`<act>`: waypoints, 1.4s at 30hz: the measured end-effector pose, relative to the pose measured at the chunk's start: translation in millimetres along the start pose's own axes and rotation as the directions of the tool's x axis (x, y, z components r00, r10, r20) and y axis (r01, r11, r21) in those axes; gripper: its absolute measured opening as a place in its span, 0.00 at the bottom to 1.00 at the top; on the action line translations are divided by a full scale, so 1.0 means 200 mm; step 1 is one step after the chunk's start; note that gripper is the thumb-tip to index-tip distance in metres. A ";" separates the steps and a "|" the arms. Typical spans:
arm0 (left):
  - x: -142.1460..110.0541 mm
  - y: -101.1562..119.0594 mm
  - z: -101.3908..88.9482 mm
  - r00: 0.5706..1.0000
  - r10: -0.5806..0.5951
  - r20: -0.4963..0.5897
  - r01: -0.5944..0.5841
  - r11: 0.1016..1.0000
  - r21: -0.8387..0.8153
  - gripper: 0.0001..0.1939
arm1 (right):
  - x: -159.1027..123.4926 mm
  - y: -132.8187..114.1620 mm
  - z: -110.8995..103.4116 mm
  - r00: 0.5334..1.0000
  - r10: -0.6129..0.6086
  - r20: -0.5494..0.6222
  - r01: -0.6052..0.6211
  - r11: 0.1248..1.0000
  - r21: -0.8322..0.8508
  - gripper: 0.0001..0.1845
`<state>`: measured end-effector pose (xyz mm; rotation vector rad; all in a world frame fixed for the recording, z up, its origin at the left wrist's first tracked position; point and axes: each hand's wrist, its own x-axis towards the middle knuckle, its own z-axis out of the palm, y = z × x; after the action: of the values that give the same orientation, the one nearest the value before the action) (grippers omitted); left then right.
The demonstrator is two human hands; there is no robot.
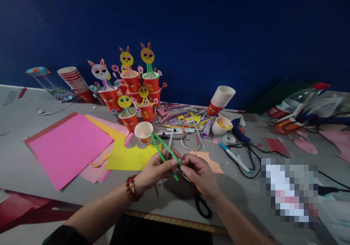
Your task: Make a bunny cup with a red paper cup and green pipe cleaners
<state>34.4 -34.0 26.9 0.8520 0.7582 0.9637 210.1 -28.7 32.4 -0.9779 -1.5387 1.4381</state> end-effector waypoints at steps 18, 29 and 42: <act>0.01 0.02 -0.02 0.999 0.012 0.036 -0.020 0.968 0.250 0.20 | 0.03 -0.03 -0.09 0.957 -0.065 0.283 0.180 0.897 -0.404 0.12; 0.03 0.02 -0.01 0.998 -0.066 -0.025 0.069 0.990 0.119 0.21 | 0.03 -0.02 -0.06 0.974 -0.048 0.222 0.148 0.877 -0.456 0.11; 0.03 -0.01 0.03 0.998 -0.002 -0.069 0.004 1.000 0.023 0.24 | 0.01 -0.04 -0.04 0.968 -0.217 0.127 0.251 0.801 -0.544 0.11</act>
<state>41.8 -30.1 26.7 0.8406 0.8306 0.9875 216.1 -25.3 40.3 -1.0274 -2.1067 0.8532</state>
